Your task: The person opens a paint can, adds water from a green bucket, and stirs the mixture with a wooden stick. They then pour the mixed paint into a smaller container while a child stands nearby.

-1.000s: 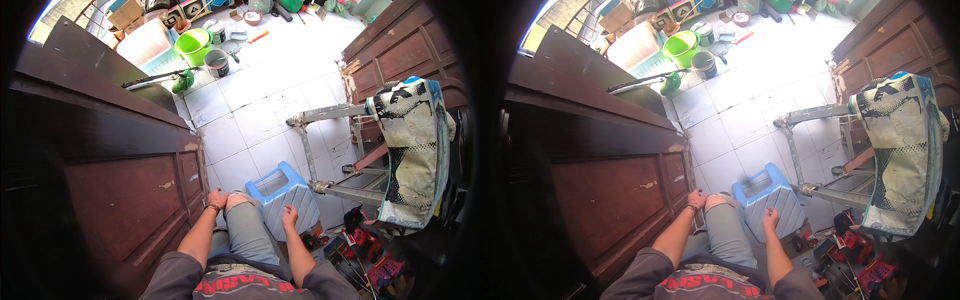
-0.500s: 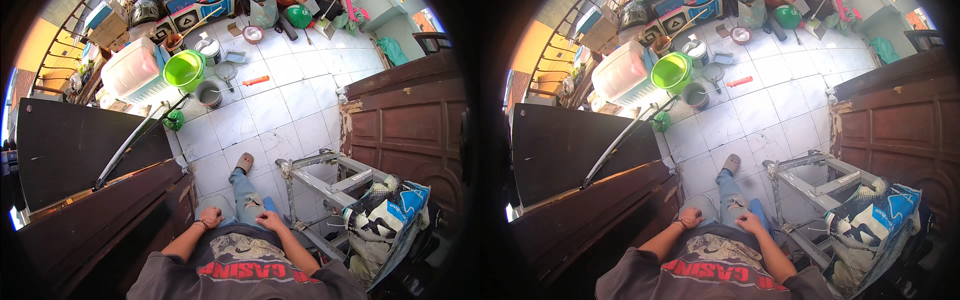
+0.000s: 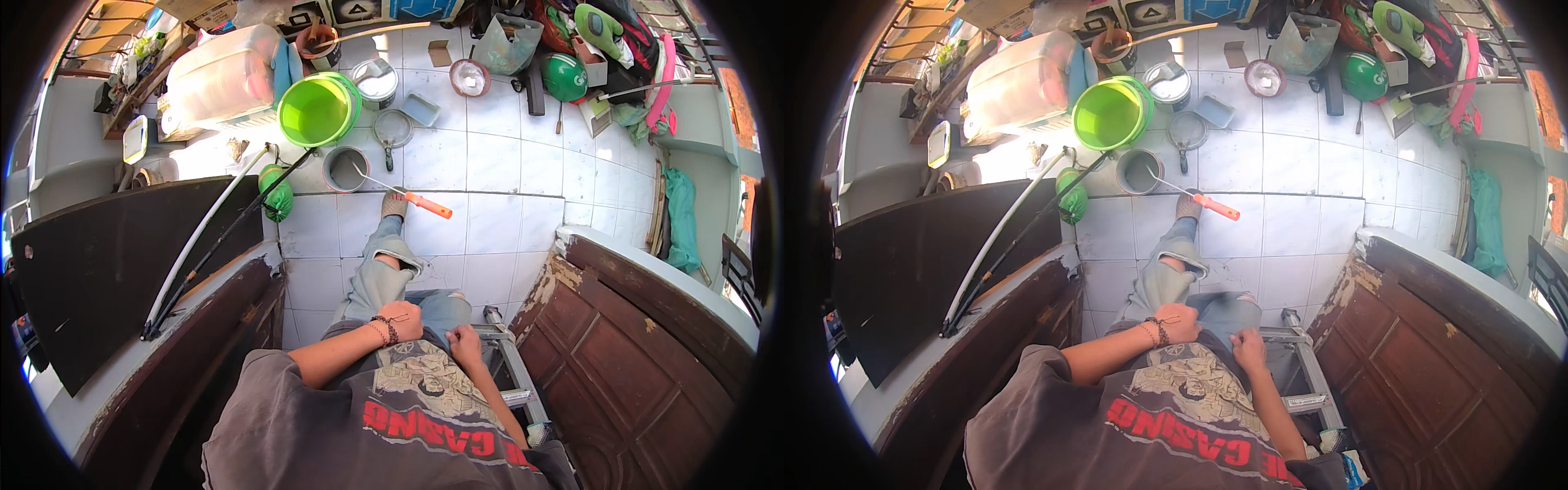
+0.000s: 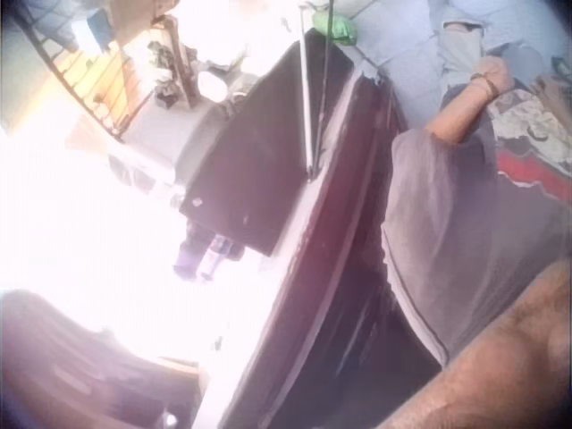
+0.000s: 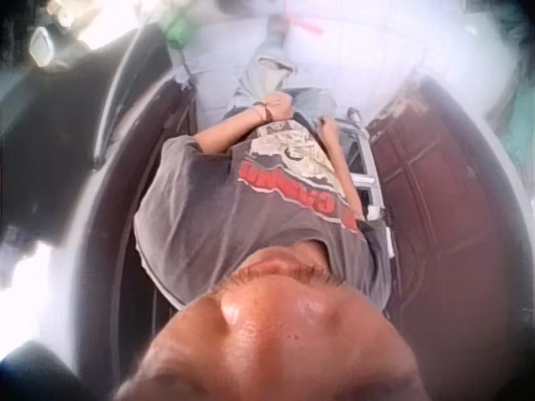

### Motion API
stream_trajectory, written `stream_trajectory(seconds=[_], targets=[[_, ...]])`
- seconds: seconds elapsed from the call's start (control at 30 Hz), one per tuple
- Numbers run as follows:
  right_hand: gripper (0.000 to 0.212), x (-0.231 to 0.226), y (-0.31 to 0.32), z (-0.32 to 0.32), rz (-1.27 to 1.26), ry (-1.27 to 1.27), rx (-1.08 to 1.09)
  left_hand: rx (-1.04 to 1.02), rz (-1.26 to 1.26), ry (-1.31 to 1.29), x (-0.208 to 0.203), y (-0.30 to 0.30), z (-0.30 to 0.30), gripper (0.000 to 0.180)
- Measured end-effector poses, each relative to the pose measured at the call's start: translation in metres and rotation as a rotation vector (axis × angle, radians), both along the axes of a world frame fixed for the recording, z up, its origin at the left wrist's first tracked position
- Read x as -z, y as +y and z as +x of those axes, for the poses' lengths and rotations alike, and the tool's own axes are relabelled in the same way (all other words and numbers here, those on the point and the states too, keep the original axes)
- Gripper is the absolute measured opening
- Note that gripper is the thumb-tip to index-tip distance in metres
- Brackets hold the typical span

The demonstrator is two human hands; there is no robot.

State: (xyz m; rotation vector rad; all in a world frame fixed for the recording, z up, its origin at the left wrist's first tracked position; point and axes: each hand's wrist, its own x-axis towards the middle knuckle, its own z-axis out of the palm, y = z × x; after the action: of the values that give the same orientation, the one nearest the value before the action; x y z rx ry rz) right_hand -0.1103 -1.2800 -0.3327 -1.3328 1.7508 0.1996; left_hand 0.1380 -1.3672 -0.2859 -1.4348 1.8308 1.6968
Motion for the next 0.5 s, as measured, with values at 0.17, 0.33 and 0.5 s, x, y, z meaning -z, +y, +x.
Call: stream_trajectory(seconds=[0.17,0.33,0.5], targets=[[0.014,-0.053,-0.106,-0.062,-0.264,0.031,-0.178,-0.226,0.217,-0.069,-0.017,-0.066,-0.024,0.041],[0.026,-0.047,-0.209,-0.114,0.085,0.035,-0.237,-0.449,0.324,-0.112,-0.002,-0.101,-0.078,0.042],[0.037,-0.043,-0.322,-0.191,0.299,0.084,-0.389,-0.664,0.342,-0.139,-0.005,-0.128,-0.181,0.043]])
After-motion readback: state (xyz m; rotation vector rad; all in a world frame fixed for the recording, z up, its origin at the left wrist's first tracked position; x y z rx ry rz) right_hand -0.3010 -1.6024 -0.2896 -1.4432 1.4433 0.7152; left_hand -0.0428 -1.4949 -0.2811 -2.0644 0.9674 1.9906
